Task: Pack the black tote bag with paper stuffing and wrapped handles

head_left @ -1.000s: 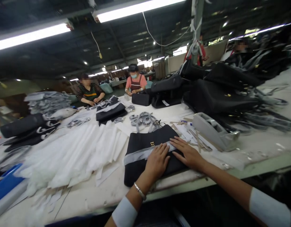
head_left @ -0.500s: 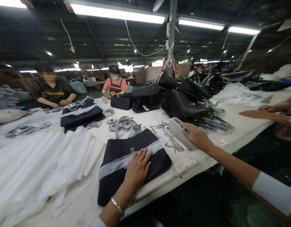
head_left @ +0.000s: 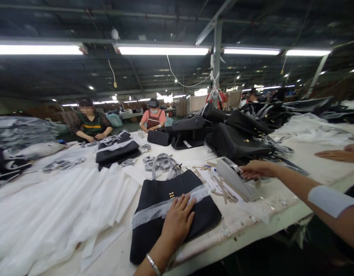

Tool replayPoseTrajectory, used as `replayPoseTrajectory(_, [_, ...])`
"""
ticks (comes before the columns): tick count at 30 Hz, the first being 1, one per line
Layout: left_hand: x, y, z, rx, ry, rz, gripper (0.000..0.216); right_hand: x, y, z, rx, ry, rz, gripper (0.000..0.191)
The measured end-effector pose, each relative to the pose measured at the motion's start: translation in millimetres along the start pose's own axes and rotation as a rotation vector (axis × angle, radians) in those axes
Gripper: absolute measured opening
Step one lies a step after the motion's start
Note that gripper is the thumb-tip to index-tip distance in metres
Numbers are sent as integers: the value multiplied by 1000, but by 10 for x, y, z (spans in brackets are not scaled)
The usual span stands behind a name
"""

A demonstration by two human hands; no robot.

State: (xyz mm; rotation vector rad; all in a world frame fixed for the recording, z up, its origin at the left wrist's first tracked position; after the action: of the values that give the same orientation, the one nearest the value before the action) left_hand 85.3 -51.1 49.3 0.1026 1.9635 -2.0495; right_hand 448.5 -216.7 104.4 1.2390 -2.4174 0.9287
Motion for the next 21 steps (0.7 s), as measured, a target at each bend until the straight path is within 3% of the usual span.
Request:
replayPoseTrajectory(13, [3, 63, -34, -72, 52, 90, 52, 230, 61, -100, -213, -59, -19, 26])
replayPoseTrajectory(21, [-17, 126, -64, -82, 50, 98, 50, 739, -233, -172, -269, -148, 65, 28])
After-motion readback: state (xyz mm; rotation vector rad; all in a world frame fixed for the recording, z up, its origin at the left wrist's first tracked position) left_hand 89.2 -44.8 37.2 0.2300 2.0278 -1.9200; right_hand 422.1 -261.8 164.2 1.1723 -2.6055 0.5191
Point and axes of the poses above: each hand's wrist, its own x-axis away from the middle knuckle, its own y-axis out of the palm, z = x × y, the point moved 7 cm from there along -x, towards the middle knuckle, and after that the axes turned 9 degrees about -z, right-handed, at the moved point
